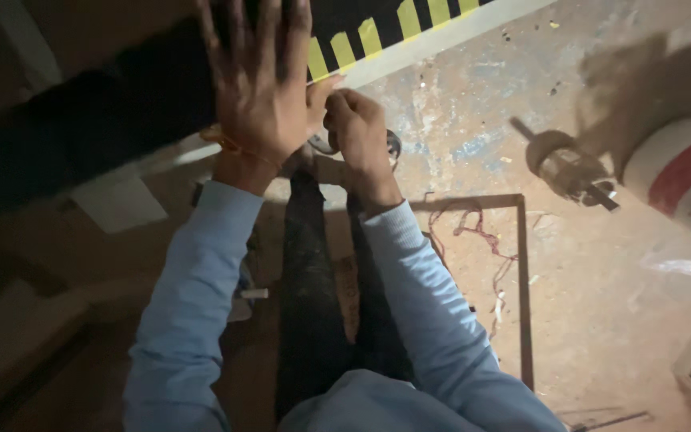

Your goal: The person applies yellow tape in a striped pattern along the edge of a dark surface. They repeatedly tear and press the tape by hand, smoothing each segment to adhere it to the surface.

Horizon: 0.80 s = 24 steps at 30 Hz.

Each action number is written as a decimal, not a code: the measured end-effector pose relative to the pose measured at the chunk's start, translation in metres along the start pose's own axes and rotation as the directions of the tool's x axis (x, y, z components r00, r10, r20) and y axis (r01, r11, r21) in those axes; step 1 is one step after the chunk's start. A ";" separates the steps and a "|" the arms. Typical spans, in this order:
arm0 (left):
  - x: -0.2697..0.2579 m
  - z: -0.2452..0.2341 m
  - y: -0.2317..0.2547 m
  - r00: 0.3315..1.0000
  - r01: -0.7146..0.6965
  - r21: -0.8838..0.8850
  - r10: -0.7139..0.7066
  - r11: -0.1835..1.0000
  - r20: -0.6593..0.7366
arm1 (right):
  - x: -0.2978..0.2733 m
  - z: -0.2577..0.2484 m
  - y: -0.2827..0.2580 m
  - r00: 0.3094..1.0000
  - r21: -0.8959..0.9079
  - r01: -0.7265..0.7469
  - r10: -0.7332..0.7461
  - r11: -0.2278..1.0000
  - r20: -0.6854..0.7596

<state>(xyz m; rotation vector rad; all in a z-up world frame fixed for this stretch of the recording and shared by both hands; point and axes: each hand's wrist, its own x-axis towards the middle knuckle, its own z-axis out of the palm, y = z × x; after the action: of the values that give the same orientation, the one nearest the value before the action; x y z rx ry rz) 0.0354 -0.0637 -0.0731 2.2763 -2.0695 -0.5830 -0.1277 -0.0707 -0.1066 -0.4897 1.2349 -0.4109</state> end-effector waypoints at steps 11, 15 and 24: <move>0.013 -0.018 -0.001 0.992 -0.091 0.060 0.096 0.994 -0.087 | -0.019 0.044 0.127 0.861 0.485 -0.508 0.411 0.712 0.299; -0.016 -0.024 -0.001 0.988 -0.150 0.004 0.150 0.989 0.021 | -0.063 0.008 0.137 0.911 0.465 -0.408 0.387 0.786 0.145; -0.019 -0.023 -0.026 0.938 -0.320 -0.023 0.313 0.947 -0.150 | -0.096 -0.008 0.076 0.987 0.182 -0.070 0.094 0.981 -0.131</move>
<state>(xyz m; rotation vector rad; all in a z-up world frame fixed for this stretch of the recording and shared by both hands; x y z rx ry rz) 0.0659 -0.0477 -0.0531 1.8405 -2.2539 -0.4296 -0.1598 0.0436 -0.0754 -0.2607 1.3347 -0.4859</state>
